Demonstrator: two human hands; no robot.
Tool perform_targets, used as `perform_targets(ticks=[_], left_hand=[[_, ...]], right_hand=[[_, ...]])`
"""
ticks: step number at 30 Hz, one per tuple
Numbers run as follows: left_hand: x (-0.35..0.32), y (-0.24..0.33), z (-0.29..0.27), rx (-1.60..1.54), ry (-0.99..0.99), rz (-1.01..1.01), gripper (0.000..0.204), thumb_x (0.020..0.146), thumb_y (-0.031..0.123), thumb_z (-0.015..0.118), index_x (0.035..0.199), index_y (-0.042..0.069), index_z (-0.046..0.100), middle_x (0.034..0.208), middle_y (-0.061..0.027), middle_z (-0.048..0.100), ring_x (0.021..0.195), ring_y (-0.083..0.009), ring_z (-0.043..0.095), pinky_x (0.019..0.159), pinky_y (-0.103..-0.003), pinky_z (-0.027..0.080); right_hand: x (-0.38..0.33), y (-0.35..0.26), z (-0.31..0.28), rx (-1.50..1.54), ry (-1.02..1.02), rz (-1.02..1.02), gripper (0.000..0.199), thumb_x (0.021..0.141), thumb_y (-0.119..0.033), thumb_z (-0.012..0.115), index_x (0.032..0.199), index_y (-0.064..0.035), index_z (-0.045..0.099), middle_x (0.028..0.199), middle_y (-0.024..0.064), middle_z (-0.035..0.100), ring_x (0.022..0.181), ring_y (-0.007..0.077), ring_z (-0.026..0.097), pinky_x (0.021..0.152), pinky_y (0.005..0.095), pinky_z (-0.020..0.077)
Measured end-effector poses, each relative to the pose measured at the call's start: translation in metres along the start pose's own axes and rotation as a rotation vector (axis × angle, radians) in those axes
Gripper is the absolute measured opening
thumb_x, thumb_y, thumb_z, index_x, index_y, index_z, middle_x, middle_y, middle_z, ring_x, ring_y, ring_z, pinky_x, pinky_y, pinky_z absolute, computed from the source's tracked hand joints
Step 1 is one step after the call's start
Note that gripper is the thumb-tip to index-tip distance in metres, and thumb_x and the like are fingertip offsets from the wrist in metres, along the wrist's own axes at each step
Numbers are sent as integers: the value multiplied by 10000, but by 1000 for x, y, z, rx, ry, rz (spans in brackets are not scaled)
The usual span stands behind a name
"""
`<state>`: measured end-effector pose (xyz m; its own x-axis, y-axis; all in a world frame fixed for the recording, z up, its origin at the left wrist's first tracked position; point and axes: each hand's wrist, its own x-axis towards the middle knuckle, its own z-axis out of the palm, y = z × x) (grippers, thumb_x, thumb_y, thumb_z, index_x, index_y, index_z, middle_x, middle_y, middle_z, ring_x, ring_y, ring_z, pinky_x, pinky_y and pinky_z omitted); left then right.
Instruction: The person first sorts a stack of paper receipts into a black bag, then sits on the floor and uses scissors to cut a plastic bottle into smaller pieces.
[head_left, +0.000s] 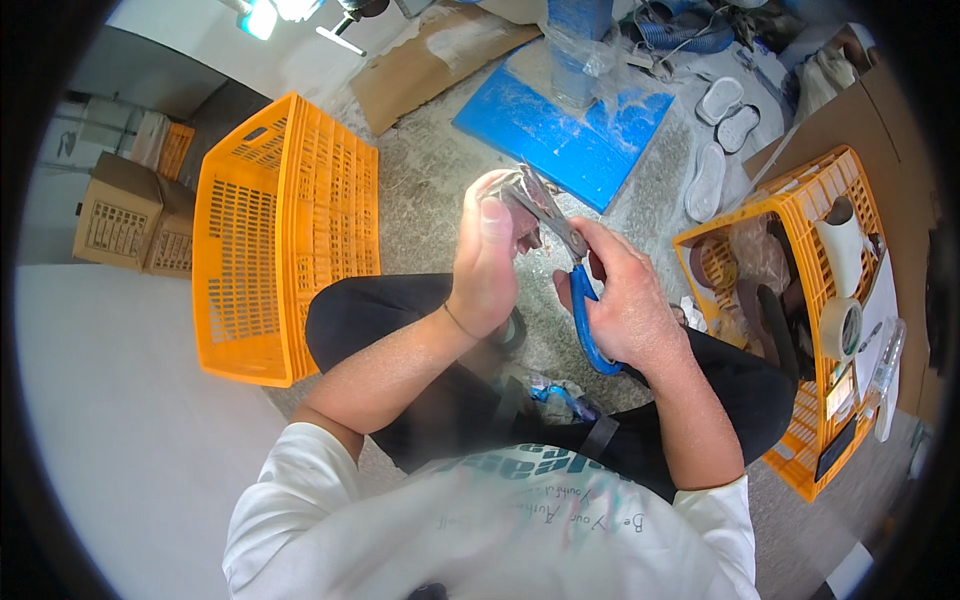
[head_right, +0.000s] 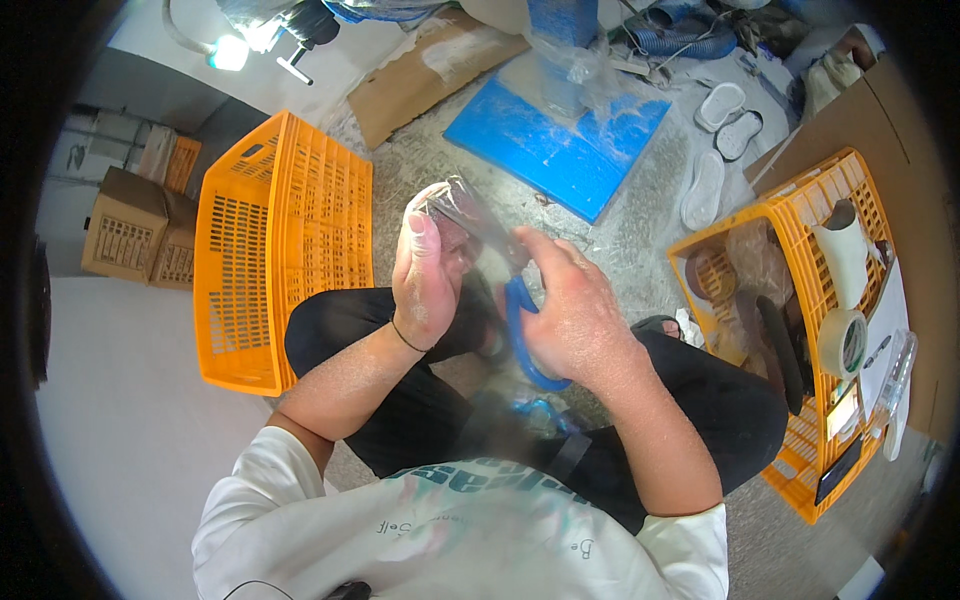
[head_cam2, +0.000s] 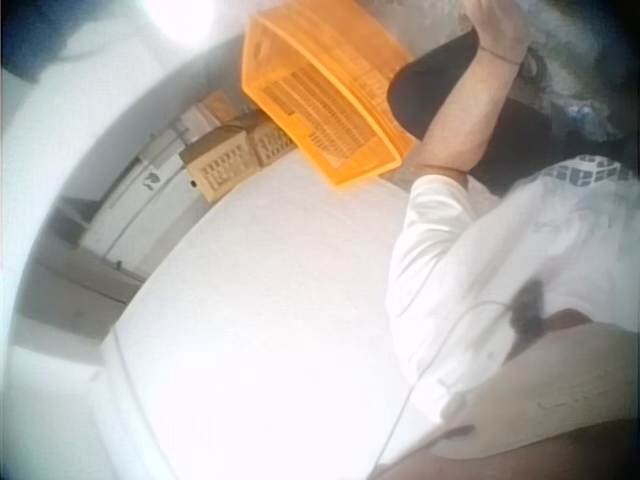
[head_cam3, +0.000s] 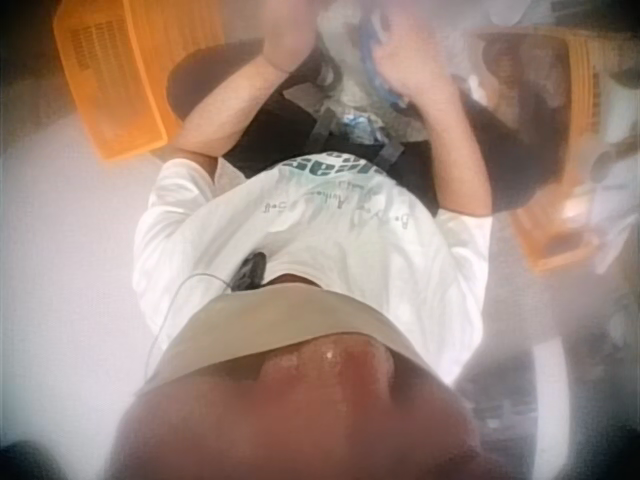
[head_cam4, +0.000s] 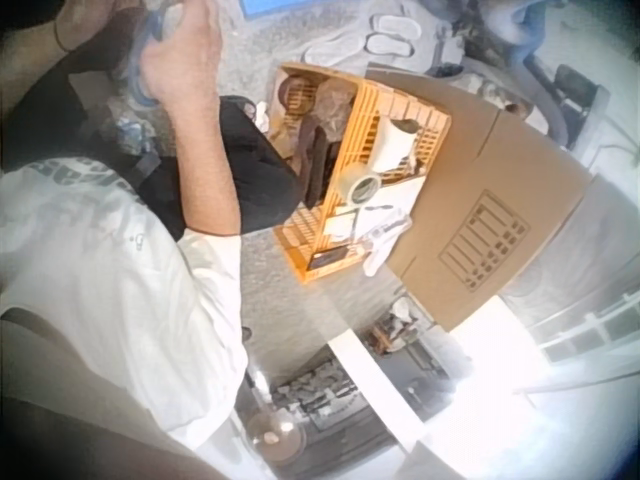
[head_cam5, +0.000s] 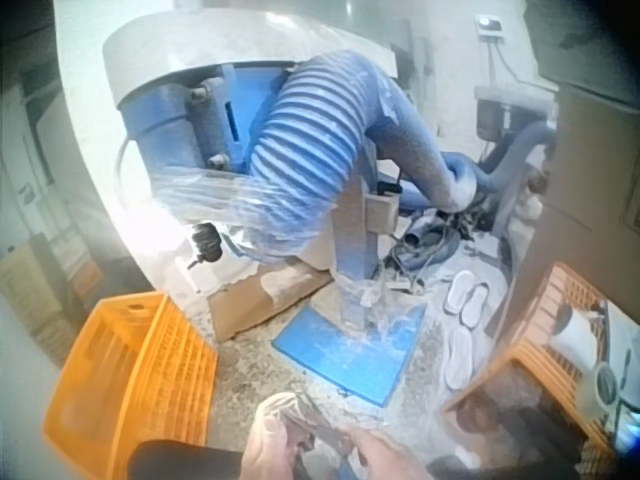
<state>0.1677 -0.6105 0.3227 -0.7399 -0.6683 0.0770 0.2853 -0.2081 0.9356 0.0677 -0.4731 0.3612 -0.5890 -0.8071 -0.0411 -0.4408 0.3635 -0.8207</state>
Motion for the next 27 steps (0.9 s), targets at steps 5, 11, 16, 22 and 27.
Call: perform_targets(ticks=[5,11,16,22,27], left_hand=[[2,1,-3,49,-5,0,445,1098,427,330,1336,67,438,1126,-50,592,897,-89,534,722,-238,422],[5,-3,-6,11,-1,-33,421,1101,411,329,1258,62,505,1123,-54,602,876,-87,528,706,-239,419],[6,-8,-8,-71,-21,-53,412,1102,384,347,1271,46,509,1168,-79,606,1008,-152,574,865,-316,484],[8,-10,-10,-92,11,-53,419,1103,372,347,1309,39,499,1216,-88,602,1077,-175,576,929,-340,482],[9,-6,-12,-35,-37,-8,437,1106,377,331,1356,42,460,1211,-81,600,1056,-165,583,901,-314,475]], right_hand=[[-2,-1,-3,-61,-45,-4,481,838,-128,680,1287,-9,554,1091,249,634,982,409,621,873,461,499],[-2,-2,0,-113,-16,-42,428,853,-113,647,1256,-1,553,1097,289,649,996,475,639,880,508,514],[-1,0,-2,-83,-63,-4,407,854,-100,641,1240,-2,559,1063,294,655,979,471,648,861,507,520],[3,0,-1,-43,-103,38,492,863,-198,708,1288,-10,548,1072,274,647,982,415,646,885,467,514],[-4,-5,1,-63,-23,-18,682,869,-388,741,1383,-11,497,1244,277,590,1187,426,576,1016,474,464]])
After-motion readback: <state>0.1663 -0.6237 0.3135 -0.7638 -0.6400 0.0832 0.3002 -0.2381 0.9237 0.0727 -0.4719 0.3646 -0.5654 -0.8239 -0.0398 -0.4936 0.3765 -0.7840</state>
